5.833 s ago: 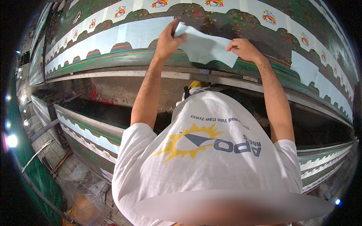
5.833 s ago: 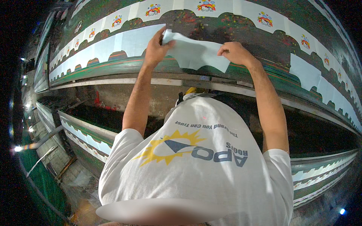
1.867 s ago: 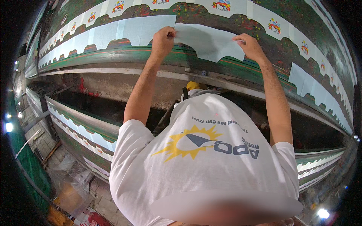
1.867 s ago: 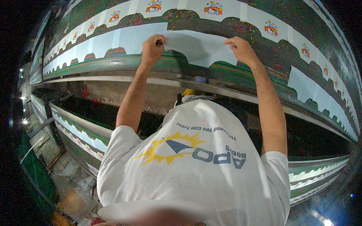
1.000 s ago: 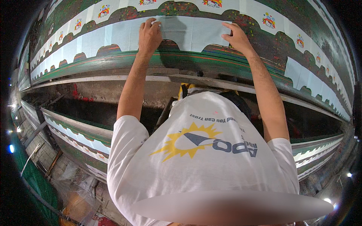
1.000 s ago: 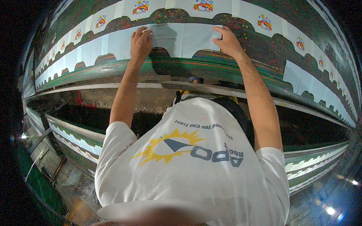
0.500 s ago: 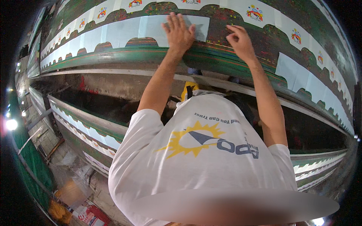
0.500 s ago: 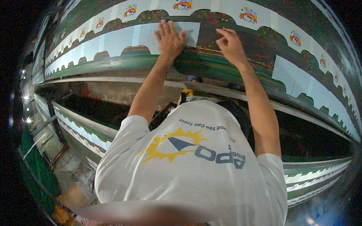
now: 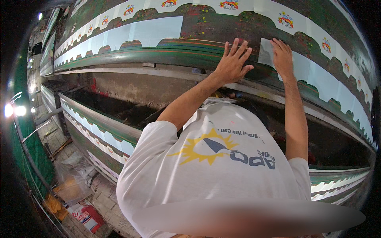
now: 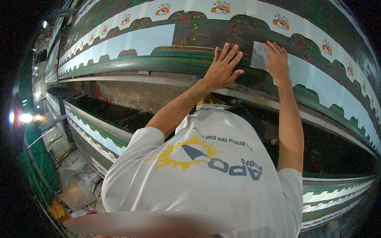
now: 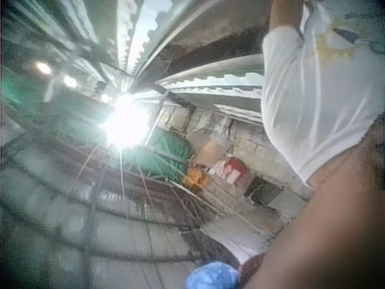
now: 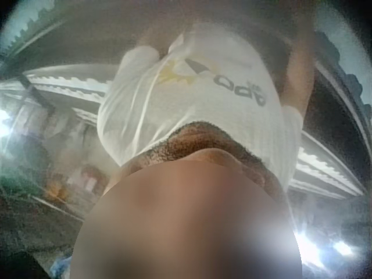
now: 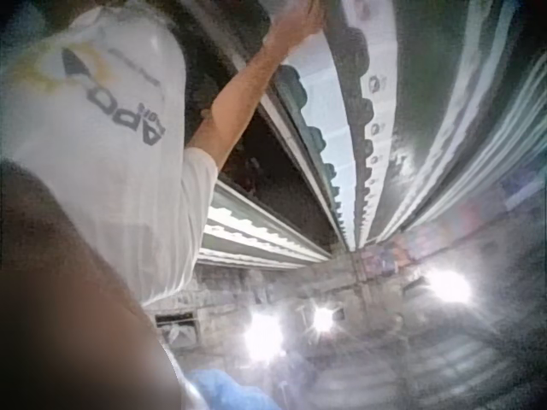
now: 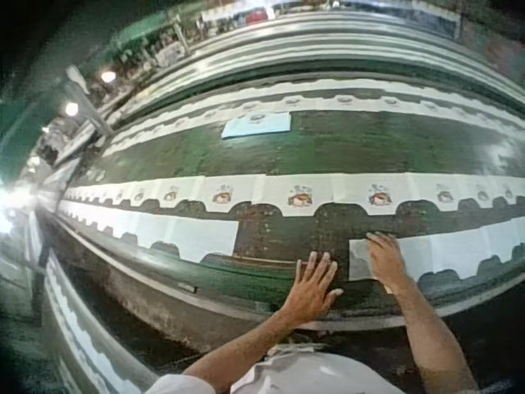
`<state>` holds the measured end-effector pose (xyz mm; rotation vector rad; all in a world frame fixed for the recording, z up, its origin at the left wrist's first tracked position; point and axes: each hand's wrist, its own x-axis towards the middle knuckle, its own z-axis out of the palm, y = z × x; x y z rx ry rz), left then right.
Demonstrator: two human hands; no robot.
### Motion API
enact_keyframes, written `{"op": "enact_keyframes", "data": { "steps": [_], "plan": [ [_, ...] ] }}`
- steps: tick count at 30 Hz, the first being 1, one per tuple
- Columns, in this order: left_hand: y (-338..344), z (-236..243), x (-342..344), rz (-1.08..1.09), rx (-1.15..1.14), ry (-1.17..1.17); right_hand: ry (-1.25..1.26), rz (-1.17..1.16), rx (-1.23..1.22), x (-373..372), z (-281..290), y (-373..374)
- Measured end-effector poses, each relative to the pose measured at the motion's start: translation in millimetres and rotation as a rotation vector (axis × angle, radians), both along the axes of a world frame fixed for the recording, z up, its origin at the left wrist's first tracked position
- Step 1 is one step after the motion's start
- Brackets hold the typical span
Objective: The person aligns and smooths a strip of patterned wallpaper onto a curved green surface. They repeatedly press and adjust the paper with both hands to ensure it adheres evenly along the edge.
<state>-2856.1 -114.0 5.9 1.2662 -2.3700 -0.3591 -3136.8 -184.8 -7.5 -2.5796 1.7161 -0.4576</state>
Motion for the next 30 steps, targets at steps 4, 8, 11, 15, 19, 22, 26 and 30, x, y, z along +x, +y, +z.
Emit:
{"op": "enact_keyframes", "data": {
  "steps": [4, 8, 11, 15, 19, 22, 26, 30],
  "plan": [
    [13.1, 19.0, -23.9, -0.073, 0.026, -0.009, -0.133, 0.003, 0.07, -0.5, 9.9, -5.4],
    [13.8, 27.4, -30.1, -0.067, 0.08, 0.078, -0.148, -0.053, 0.206, 3.8, 15.4, -13.1],
    [10.3, 26.8, -30.0, -0.021, 0.07, 0.183, -0.236, -0.063, 0.216, 6.9, 19.0, -16.8],
    [-0.3, 28.2, -30.5, 0.037, 0.097, 0.282, -0.386, 0.07, 0.348, 17.0, 34.4, -22.0],
    [-14.8, 39.8, -28.6, -0.049, 0.242, 0.412, -0.704, 0.217, 0.564, 38.6, 55.5, -18.7],
    [-27.4, 50.4, -21.4, -0.029, 0.219, 0.406, -0.746, 0.221, 0.594, 50.0, 66.4, -19.2],
    [-39.6, 60.0, 6.6, 0.066, 0.233, 0.507, -0.773, 0.225, 0.678, 51.4, 66.8, -22.9],
    [-48.3, 65.0, 58.2, 0.156, 0.178, 0.496, -0.483, 0.234, 0.783, 42.9, 62.2, -28.8]
  ]
}}
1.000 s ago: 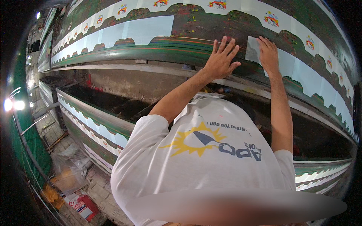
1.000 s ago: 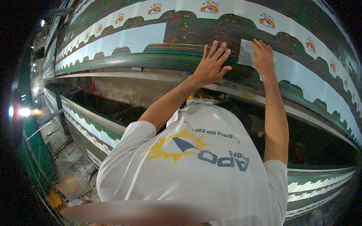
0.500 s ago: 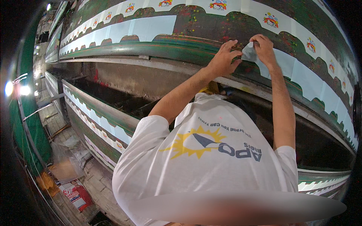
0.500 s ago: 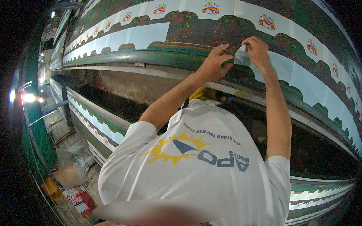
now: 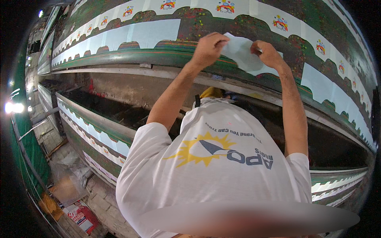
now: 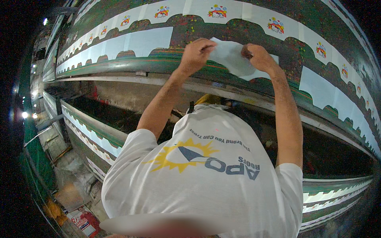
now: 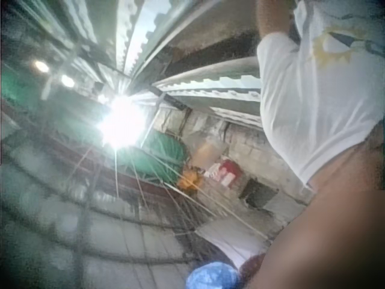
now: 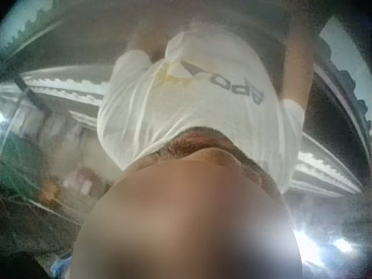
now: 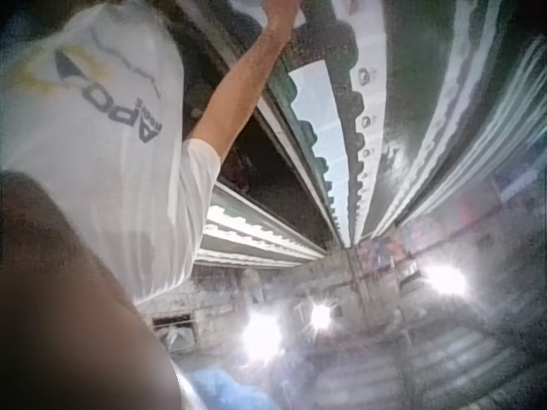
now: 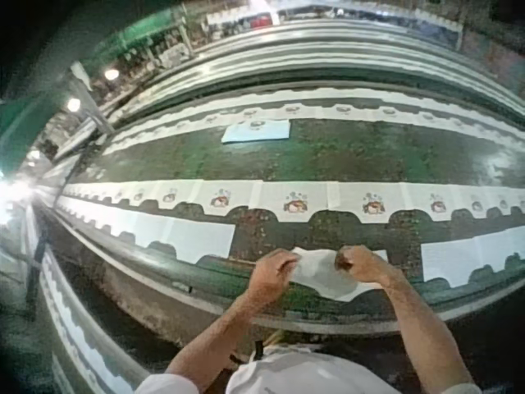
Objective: The person aligns and smooths a strip of patterned wallpaper onto a curved green surface. They repeatedly press and adjust the paper with both hands to ensure it adheres evenly along the edge.
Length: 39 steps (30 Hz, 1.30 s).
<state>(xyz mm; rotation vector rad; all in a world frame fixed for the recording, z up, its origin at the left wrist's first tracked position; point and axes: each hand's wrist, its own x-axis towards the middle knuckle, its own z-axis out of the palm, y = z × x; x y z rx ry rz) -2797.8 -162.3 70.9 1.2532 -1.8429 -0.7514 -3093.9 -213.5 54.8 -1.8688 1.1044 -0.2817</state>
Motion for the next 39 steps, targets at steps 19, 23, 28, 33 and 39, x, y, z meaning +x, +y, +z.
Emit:
{"op": "enact_keyframes", "data": {
  "steps": [19, 23, 28, 33, 39],
  "plan": [
    [-56.5, -57.4, 198.0, 0.235, 0.095, -0.154, 0.03, -0.276, 0.01, 77.6, -31.0, -26.6],
    [-59.1, -62.2, 202.6, 0.229, 0.08, -0.156, 0.041, -0.319, -0.124, 83.2, -34.5, -27.3],
    [-58.3, -61.5, 201.7, 0.232, 0.035, -0.112, 0.019, -0.324, -0.108, 85.3, -35.7, -27.5],
    [-58.7, -63.5, 200.0, 0.247, 0.028, -0.141, 0.07, -0.324, -0.065, 86.8, -35.3, -28.2],
    [-65.0, -67.3, 196.0, 0.257, -0.003, -0.249, 0.099, -0.311, -0.117, 84.7, -47.2, -30.0]
  ]
}}
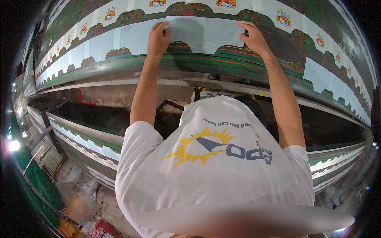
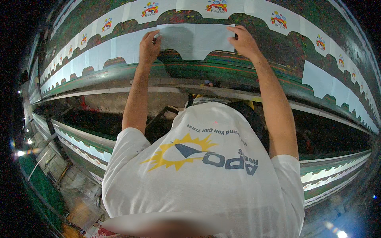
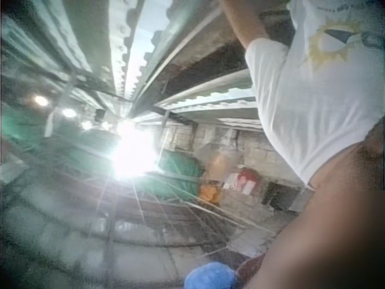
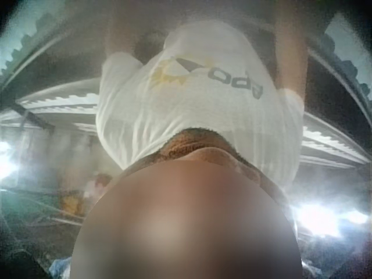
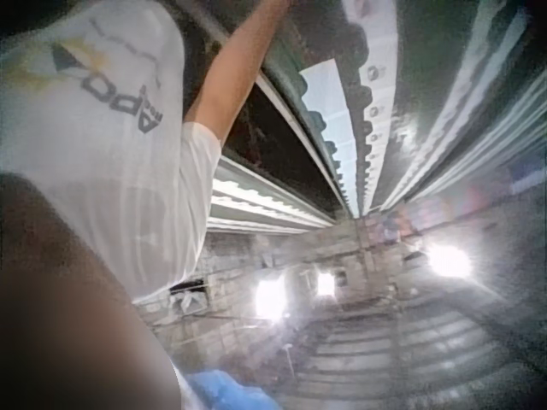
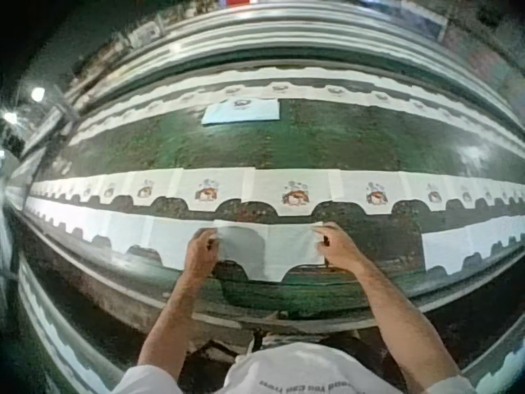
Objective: The person aligns and smooths a strip of patterned wallpaper onto a curved green surface. They repeatedly press and adjust the paper with both hands to ensure it adheres evenly along the edge.
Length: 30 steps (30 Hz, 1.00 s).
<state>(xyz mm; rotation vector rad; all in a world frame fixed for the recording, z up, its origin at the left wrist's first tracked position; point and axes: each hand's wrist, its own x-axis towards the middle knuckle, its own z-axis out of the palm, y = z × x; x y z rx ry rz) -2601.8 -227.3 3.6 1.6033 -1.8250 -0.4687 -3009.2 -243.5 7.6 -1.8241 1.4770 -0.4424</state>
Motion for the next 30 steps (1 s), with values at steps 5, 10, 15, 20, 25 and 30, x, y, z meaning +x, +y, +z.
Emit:
{"op": "enact_keyframes", "data": {
  "steps": [5, 10, 15, 20, 25, 30],
  "plan": [
    [-0.2, 1.1, -17.5, -0.023, -0.108, -0.478, -0.011, 0.005, -0.051, 0.6, -8.3, -3.1],
    [4.9, -23.7, -73.0, 0.129, -0.099, -0.644, -0.204, 0.048, 0.048, -13.2, 8.5, 10.3],
    [10.3, -46.5, -142.1, 0.299, -0.006, -0.524, -0.112, -0.002, 0.003, -86.2, 24.0, 35.5],
    [25.9, -47.1, -249.5, 0.223, -0.033, -0.467, 0.173, -0.083, -0.28, -209.2, 11.0, 56.5],
    [56.9, -26.2, -357.7, -0.116, -0.099, -0.489, 0.631, -0.121, -0.408, -307.4, -7.2, 73.1],
    [102.3, -4.9, -454.6, -0.245, -0.107, -0.316, 0.568, 0.047, -0.559, -351.1, -6.0, 84.6]
  ]
}}
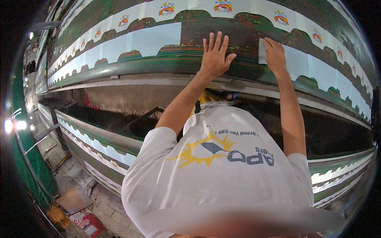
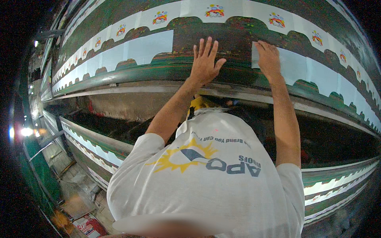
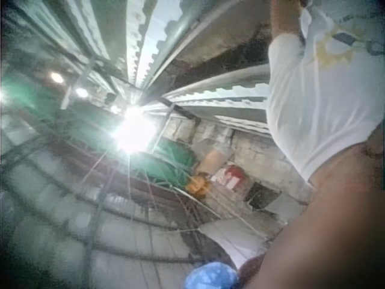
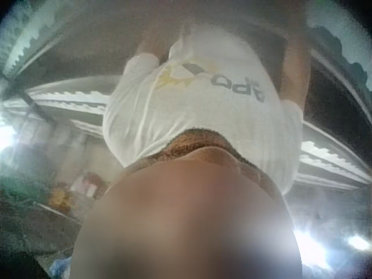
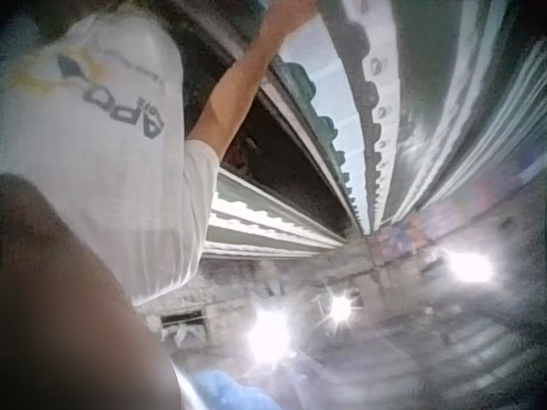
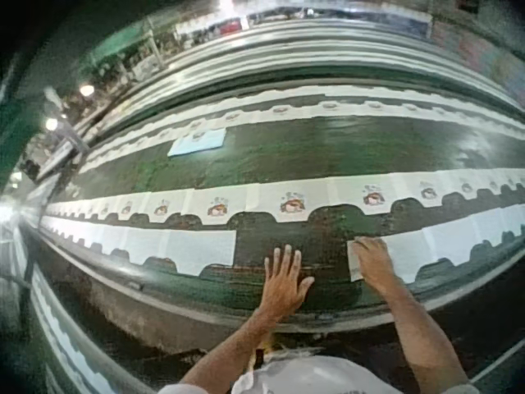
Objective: The person aligns and smooths a strip of patterned wallpaper onto a curved green surface. They repeatedly press and adjust the paper with both hands to ensure it adheres evenly along the edge.
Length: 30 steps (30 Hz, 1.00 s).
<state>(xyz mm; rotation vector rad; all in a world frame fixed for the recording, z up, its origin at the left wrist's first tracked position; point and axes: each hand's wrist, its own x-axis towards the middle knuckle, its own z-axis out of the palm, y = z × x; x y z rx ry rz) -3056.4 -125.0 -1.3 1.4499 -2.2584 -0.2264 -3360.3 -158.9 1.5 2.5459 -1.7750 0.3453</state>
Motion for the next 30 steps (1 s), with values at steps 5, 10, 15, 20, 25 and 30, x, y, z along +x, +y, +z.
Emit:
{"op": "enact_keyframes", "data": {
  "steps": [5, 10, 15, 20, 25, 30],
  "plan": [
    [27.5, 17.9, -46.4, -0.16, 0.106, 0.021, -0.096, -0.026, 0.026, -5.9, 7.2, -9.6],
    [34.5, 32.3, -59.5, -0.186, 0.087, 0.202, -0.096, -0.084, 0.203, -9.7, 15.7, -26.1],
    [31.0, 39.2, -67.1, -0.187, 0.175, 0.318, -0.266, 0.105, 0.138, 5.0, 23.9, -28.1],
    [7.0, 41.2, -64.3, -0.209, 0.264, 0.521, -0.754, 0.24, 0.446, 44.6, 37.4, -24.9],
    [-13.8, 50.5, -25.5, -0.039, 0.162, 0.596, -0.88, 0.202, 0.459, 68.5, 52.4, -29.6],
    [-31.8, 57.4, 53.7, 0.154, 0.067, 0.436, -0.548, 0.284, 0.564, 63.7, 47.6, -36.1]
  ]
}}
